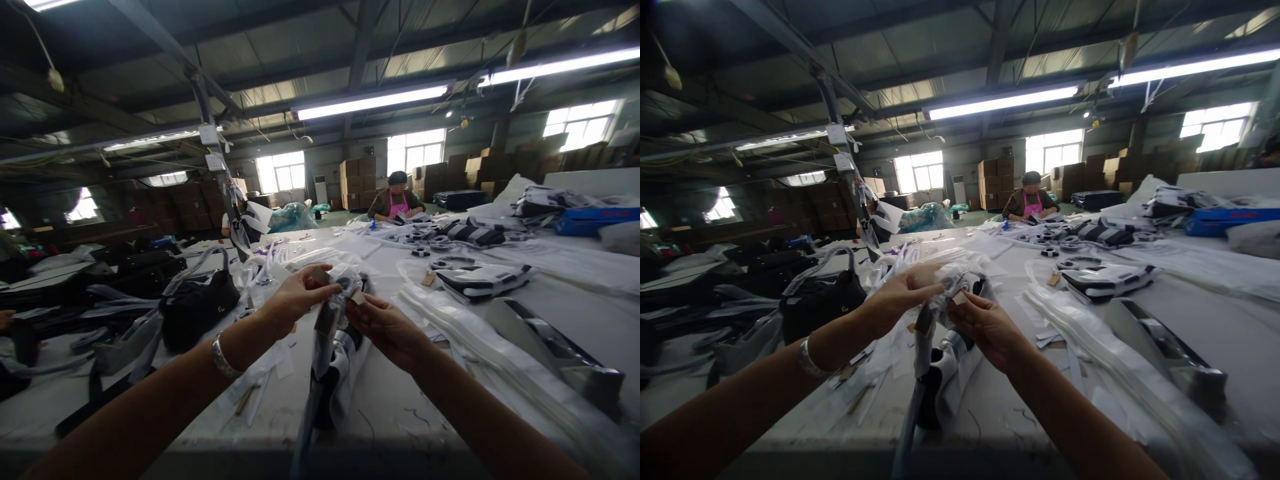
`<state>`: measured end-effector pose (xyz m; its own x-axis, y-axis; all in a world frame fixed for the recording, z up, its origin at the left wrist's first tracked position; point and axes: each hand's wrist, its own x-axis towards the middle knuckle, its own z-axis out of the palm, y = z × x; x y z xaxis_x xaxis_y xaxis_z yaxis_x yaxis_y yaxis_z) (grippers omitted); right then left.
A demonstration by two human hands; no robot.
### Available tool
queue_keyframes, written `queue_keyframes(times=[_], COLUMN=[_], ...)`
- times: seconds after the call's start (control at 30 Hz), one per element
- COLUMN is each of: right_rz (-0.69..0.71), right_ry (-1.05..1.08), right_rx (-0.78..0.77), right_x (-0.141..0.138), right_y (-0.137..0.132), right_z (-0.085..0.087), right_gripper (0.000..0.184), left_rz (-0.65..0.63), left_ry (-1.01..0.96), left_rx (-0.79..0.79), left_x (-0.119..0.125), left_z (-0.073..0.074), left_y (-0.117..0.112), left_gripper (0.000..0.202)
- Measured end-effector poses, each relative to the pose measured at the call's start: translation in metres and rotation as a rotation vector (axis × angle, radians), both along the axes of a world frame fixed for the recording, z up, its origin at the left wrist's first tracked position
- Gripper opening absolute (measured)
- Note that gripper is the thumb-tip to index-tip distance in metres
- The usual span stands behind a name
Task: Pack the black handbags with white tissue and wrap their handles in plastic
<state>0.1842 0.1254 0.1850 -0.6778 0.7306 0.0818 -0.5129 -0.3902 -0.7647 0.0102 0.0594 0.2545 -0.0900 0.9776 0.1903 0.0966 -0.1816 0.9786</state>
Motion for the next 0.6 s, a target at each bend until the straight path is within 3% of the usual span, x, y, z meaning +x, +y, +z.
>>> queue_keyframes(times=[0.3,0.6], right_rz=[-0.319,-0.476], right_ry=[-0.118,-0.198], right_rx=[0.086,0.326], right_x=[-0.015,-0.029], right_y=[-0.019,-0.014], right_z=[0.009,-0.003], right_gripper=[0.042,0.04], left_rz=[0.114,0.285], left_ry=[0.202,0.378], left_rx=[0.09,0.246], left_x=[0.007,0.017], left_z=[0.0,-0.004], left_y=[-0.004,-0.007], left_gripper=[0.053,0.026])
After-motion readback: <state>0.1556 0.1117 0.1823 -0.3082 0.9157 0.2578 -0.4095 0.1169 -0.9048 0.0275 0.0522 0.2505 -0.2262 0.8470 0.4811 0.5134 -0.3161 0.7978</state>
